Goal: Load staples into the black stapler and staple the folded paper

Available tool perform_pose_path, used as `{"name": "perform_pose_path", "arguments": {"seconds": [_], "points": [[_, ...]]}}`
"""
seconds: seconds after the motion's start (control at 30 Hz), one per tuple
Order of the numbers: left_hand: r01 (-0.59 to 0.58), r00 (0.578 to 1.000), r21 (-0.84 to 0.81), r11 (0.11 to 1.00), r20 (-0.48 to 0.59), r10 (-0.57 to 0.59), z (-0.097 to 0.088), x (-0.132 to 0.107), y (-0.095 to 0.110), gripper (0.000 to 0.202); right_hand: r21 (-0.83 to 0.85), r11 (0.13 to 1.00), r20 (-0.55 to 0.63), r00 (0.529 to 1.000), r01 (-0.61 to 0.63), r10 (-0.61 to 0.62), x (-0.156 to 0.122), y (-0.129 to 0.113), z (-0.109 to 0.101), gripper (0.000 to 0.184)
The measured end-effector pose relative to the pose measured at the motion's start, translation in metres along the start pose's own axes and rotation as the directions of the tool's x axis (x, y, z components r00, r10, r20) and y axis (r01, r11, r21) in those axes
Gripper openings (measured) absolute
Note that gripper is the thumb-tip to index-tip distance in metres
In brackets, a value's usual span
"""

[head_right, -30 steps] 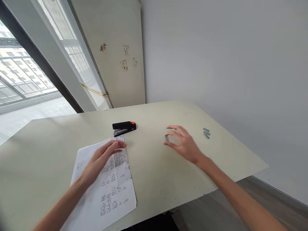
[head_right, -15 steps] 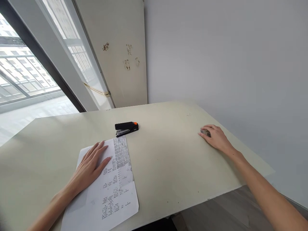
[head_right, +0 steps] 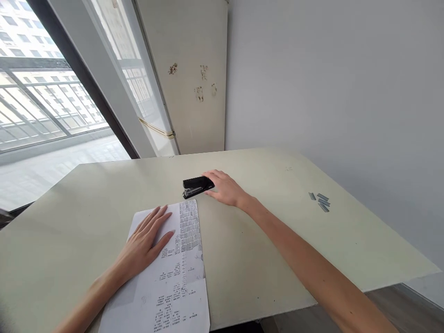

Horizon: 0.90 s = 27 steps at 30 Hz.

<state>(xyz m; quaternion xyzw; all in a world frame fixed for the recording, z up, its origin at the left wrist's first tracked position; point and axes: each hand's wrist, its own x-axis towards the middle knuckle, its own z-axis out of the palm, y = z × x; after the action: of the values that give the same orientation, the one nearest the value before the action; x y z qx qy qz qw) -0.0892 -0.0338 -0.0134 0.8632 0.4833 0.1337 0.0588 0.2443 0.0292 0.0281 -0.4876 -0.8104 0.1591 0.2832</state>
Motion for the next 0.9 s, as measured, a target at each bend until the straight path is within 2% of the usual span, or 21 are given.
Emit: {"name": "perform_pose_path", "arguments": {"seconds": [0.13, 0.27, 0.4, 0.57, 0.73, 0.9], "points": [[0.005, 1.000, -0.017, 1.000, 0.008, -0.005, -0.001, -0.006, 0.003, 0.060, 0.007, 1.000, 0.045, 0.999, 0.000, -0.001, 0.030, 0.009, 0.024, 0.042], [0.007, 1.000, -0.031, 0.999, 0.009, -0.007, -0.002, -0.007, 0.005, 0.059, 0.021, 0.999, 0.027, 0.999, -0.038, 0.037, 0.031, 0.025, 0.028, 0.034], [0.011, 1.000, -0.042, 0.999, 0.018, -0.010, -0.003, -0.006, 0.006, 0.059, 0.032, 0.996, -0.007, 0.997, -0.082, 0.082, 0.007, 0.038, 0.017, 0.037], [0.001, 1.000, -0.051, 0.999, 0.030, 0.001, -0.002, 0.002, 0.010, 0.059, 0.118, 0.983, -0.022, 0.989, -0.143, 0.146, -0.039, 0.055, -0.006, 0.045], [-0.018, 0.999, -0.059, 0.998, 0.041, 0.021, 0.008, 0.022, 0.022, 0.059, 0.240, 0.934, 0.045, 0.964, -0.263, 0.260, -0.082, 0.059, -0.028, 0.044], [-0.035, 0.997, -0.047, 0.998, 0.060, 0.038, 0.016, 0.047, 0.037, 0.061, 0.349, 0.855, 0.053, 0.919, -0.383, 0.390, -0.105, 0.060, -0.037, 0.044]]}}
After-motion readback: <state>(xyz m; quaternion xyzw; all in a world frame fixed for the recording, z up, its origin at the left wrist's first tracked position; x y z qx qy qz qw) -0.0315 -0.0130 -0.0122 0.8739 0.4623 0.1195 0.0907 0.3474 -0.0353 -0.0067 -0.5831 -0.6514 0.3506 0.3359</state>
